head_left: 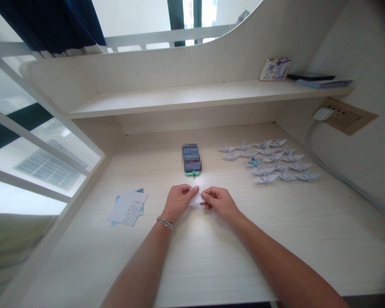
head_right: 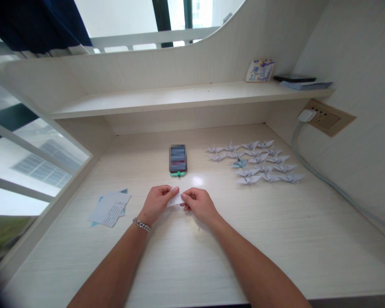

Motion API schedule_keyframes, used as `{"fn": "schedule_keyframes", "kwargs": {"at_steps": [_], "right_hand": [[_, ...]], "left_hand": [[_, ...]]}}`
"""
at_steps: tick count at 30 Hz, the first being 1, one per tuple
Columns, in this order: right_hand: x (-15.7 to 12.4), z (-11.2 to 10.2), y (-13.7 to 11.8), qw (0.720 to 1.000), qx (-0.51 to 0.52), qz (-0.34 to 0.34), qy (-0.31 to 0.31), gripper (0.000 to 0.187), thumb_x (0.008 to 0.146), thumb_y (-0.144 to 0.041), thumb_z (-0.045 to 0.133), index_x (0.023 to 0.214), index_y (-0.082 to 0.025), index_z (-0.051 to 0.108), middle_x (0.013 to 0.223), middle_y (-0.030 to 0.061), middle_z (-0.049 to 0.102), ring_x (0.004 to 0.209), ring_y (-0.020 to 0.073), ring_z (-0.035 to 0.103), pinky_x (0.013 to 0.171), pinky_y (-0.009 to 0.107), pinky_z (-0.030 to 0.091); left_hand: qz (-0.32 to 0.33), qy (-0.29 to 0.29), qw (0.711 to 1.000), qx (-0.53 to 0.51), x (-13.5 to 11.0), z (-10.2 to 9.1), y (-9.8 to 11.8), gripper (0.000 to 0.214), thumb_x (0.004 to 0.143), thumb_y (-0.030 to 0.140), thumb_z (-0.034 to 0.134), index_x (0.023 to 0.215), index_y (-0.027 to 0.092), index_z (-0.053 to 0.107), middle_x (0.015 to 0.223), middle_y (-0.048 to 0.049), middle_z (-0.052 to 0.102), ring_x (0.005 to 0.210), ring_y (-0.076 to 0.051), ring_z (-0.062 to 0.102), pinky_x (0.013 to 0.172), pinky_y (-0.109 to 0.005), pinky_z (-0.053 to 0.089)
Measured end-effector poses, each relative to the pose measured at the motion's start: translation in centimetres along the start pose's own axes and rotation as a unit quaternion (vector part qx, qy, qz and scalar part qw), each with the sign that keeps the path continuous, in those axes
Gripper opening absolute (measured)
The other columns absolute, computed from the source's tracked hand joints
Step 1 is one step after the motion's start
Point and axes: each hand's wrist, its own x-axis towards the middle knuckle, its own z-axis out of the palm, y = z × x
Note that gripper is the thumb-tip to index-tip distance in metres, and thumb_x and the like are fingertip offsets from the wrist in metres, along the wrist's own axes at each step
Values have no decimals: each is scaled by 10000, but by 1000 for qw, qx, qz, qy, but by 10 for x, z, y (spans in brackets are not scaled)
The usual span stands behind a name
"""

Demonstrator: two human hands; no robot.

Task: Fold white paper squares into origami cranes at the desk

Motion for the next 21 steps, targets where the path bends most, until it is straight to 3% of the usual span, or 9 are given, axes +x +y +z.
{"fn": "schedule_keyframes", "kwargs": {"at_steps": [8,15,21], "right_hand": [[0,0,-3,1000,-24,-3,-10,313,705,-450,600,721,-137,598,552,26,632,448,112,555,456,225,437],[-1,-1,-1,1000,-27,-1,6,282,722,-430,596,720,-148,601,520,7,604,457,118,559,478,232,436],[0,1,1,1000,-11,-1,-1,293,725,-442,596,714,-150,594,495,-4,581,475,126,566,525,252,462]], "left_hand": [[-29,-7,998,-58,2,2,-3,453,711,546,526,716,114,658,596,-24,620,529,-129,521,479,-220,344],[-4,-68,997,-22,0,0,1,402,661,498,606,722,105,659,632,-33,621,548,-124,509,495,-216,350],[25,-41,999,9,-1,1,0,391,690,491,571,700,108,650,614,-26,596,537,-112,479,491,-213,339]]}}
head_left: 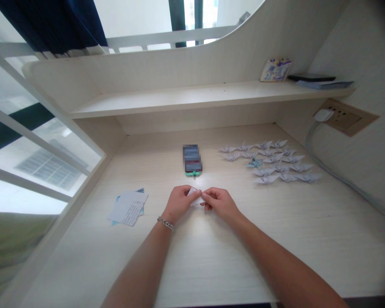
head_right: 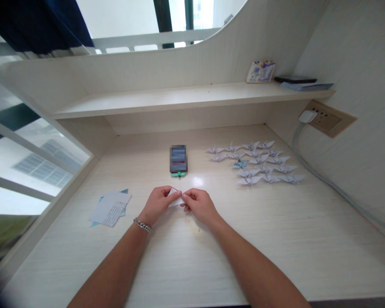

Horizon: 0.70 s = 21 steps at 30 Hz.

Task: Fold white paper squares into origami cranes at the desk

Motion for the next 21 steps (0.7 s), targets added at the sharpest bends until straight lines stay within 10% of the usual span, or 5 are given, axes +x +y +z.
{"fn": "schedule_keyframes", "kwargs": {"at_steps": [21], "right_hand": [[2,-1,0,1000,-1,13,-3,296,722,-440,598,731,-144,606,521,8,607,485,124,578,508,237,449]], "left_hand": [[-15,-10,999,-35,1,-1,2,343,687,443,604,737,107,654,646,-27,621,572,-116,506,525,-208,364]]}}
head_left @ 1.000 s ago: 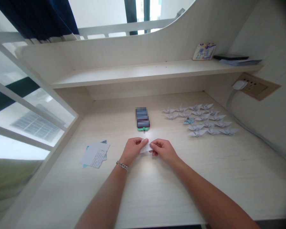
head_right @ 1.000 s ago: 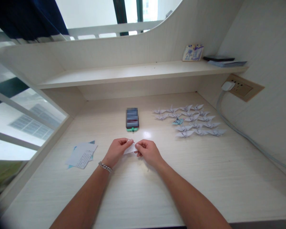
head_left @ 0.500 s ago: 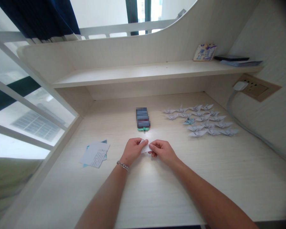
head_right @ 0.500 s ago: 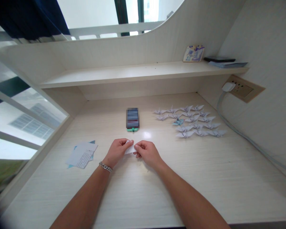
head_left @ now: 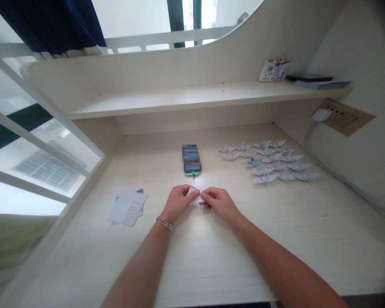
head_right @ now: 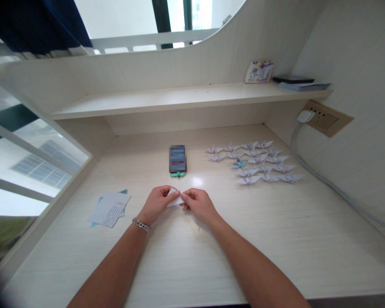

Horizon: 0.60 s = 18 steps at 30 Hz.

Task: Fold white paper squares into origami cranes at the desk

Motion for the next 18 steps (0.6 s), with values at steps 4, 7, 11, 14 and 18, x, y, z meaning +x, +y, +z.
{"fn": "schedule_keyframes", "kwargs": {"at_steps": [4,7,11,14,18], "right_hand": [[3,-3,1,1000,13,9,1,329,721,-470,586,722,-142,604,633,45,659,495,113,571,504,236,452],[6,-7,2,999,24,10,21,331,709,-474,595,693,-144,594,644,48,660,496,112,572,496,232,451],[8,-9,3,999,34,16,26,331,719,-476,582,694,-146,585,641,47,655,498,113,576,490,230,450],[7,-8,1,1000,22,12,16,325,728,-469,574,693,-146,576,641,45,652,494,108,567,496,233,450],[5,-8,0,1000,8,2,9,290,718,-442,590,694,-155,563,626,25,643,496,105,558,512,236,446]], "left_hand": [[-8,42,999,6,2,-4,-3,358,677,452,602,725,102,656,643,-25,624,562,-119,511,509,-208,358],[-17,64,998,0,5,-6,-6,368,669,457,607,738,100,661,631,-18,620,550,-119,514,495,-205,349],[-23,74,997,-6,6,-7,-9,366,666,456,613,749,103,663,637,-20,626,560,-124,524,497,-204,351],[-21,76,997,-12,6,-6,-9,359,664,450,618,746,103,662,650,-23,630,561,-121,523,502,-204,357],[-20,61,998,-26,5,-6,-9,362,664,449,616,746,100,662,637,-21,624,545,-118,520,495,-205,356]]}}
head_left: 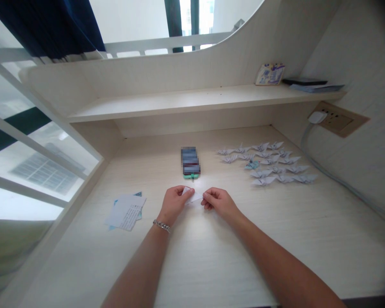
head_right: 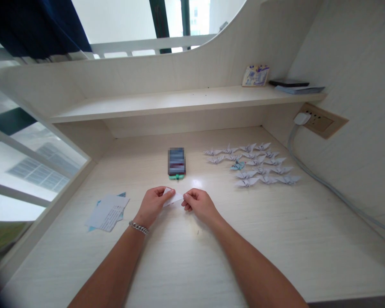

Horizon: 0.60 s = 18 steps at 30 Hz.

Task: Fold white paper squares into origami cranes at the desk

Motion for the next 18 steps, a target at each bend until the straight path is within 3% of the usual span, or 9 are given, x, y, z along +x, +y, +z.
{"fn": "schedule_keyframes", "kwargs": {"at_steps": [18], "right_hand": [[-4,2,-1,999,-47,-7,-21,252,751,-399,565,696,-155,544,615,28,627,493,108,541,493,226,421]], "left_hand": [[3,-51,999,-8,-4,5,4,362,700,465,582,684,107,634,631,-16,606,552,-112,502,505,-210,356]]}}
